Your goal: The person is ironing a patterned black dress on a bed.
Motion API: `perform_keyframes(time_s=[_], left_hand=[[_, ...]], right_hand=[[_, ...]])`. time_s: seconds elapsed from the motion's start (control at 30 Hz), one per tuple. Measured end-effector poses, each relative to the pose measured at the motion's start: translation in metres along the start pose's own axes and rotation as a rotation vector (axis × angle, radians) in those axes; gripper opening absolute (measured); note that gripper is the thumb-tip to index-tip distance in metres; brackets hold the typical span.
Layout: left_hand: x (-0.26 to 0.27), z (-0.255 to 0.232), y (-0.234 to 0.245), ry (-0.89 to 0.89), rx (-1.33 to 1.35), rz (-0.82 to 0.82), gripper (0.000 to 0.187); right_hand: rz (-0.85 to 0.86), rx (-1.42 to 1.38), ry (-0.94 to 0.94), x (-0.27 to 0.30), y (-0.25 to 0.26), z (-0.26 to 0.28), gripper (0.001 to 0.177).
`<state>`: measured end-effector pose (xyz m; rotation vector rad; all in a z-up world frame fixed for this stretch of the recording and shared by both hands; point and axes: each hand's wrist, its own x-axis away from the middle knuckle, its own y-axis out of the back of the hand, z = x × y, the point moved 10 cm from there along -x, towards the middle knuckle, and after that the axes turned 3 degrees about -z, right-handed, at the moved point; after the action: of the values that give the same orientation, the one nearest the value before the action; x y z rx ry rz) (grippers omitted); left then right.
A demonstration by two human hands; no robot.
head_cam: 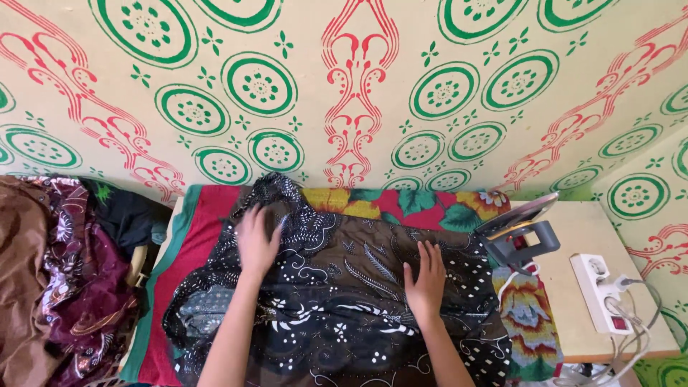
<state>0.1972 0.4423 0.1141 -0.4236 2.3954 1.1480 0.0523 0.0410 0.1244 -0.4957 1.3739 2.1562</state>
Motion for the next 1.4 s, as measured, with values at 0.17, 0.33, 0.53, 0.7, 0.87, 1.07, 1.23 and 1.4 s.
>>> perform_keyframes(time_s=[0.17, 0.33, 0.53, 0.7, 0.87, 1.07, 1.23, 1.4], left_hand=[[0.071, 0.060, 0.055, 0.198, -0.526, -0.113, 0.077], [0.091, 0.102, 0.071, 0.510, -0.610, -0.024, 0.073], [0.107, 0.110, 0.083, 0.400, -0.726, 0.126, 0.067], [0.137, 0.130, 0.121, 0.618, -0.606, 0.155, 0.074], [0.048, 0.035, 0.110, 0.387, -0.760, 0.117, 0.097], [0.011, 0.130, 0.004, 0.353, -0.698, 0.161, 0.045], [-0.026, 0.108, 0.022, 0.362, -0.574, 0.043, 0.030], [-0.045, -0.001, 0.045, 0.049, -0.022, -0.096, 0.096]], right_hand=[[0.068, 0.025, 0.072, -0.024, -0.022, -0.025, 0.062], [0.103, 0.051, 0.146, -0.048, -0.066, -0.068, 0.057], [0.202, 0.101, 0.163, -0.066, -0.081, -0.068, 0.042], [0.115, 0.088, 0.331, -0.064, -0.064, -0.043, 0.021], [0.109, 0.104, 0.344, -0.075, -0.059, -0.052, 0.024], [0.145, 0.193, 0.153, -0.073, -0.068, -0.085, 0.019], [0.240, 0.249, -0.125, -0.067, -0.096, -0.131, 0.013], [0.035, -0.040, -0.116, -0.081, -0.054, -0.069, 0.059]])
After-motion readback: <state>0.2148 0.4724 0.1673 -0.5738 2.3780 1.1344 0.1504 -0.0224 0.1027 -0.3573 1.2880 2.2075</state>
